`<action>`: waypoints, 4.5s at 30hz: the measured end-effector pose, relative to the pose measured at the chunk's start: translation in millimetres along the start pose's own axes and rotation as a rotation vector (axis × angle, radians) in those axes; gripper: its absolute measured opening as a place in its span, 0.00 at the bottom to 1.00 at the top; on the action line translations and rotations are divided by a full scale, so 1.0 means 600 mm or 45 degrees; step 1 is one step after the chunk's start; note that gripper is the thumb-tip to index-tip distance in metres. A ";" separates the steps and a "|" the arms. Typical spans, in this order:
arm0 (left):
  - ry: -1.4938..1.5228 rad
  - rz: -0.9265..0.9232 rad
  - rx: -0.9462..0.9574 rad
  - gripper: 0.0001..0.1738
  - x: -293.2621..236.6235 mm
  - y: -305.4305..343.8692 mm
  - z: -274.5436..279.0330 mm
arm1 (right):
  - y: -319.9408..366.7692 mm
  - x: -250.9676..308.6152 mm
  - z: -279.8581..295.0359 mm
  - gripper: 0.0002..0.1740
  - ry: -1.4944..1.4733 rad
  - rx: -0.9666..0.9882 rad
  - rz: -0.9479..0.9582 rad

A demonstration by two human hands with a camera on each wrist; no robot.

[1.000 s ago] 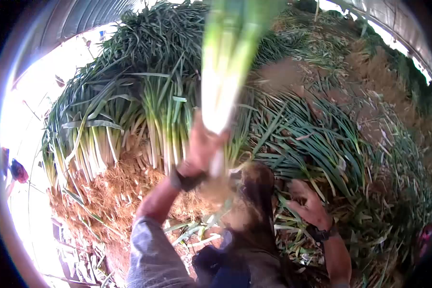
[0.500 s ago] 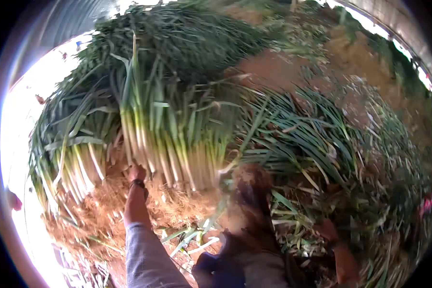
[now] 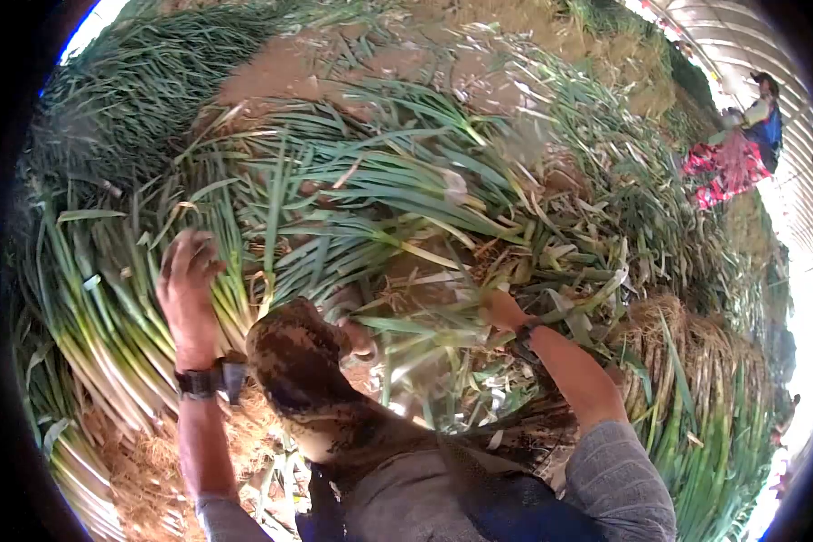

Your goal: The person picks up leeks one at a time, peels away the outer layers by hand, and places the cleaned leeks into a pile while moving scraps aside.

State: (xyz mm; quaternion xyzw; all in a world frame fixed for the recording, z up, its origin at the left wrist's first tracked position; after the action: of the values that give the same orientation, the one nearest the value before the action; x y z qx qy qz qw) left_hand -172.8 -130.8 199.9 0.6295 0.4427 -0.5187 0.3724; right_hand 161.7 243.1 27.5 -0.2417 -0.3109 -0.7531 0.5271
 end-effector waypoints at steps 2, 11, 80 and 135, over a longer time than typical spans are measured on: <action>0.250 0.153 0.219 0.18 -0.002 0.003 -0.127 | -0.046 -0.023 0.006 0.23 0.028 0.065 -0.137; 0.570 0.829 0.421 0.12 0.105 0.036 -0.329 | -0.205 -0.071 -0.200 0.32 0.544 0.092 0.242; 0.291 0.969 0.327 0.19 0.188 -0.129 -0.529 | -0.160 0.016 0.015 0.22 -0.295 0.487 1.201; 0.132 1.018 -0.159 0.11 0.205 -0.152 -0.416 | -0.540 -0.342 0.136 0.71 0.120 0.036 -0.186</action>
State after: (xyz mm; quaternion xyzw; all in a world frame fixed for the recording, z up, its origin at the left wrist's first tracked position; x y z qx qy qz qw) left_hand -169.6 152.4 124.1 0.7535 0.2118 -0.2729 0.5594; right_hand -73.9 515.4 -126.9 -0.1750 -0.3131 -0.7955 0.4883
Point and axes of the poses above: each hand's wrist, its own y-axis away from the middle knuckle, its own z-axis out of the back of the hand, x = y × z, the point moved 3 cm from there along -y, towards the middle knuckle, and after that the axes turned 12 degrees about z, right-handed, at the moved point
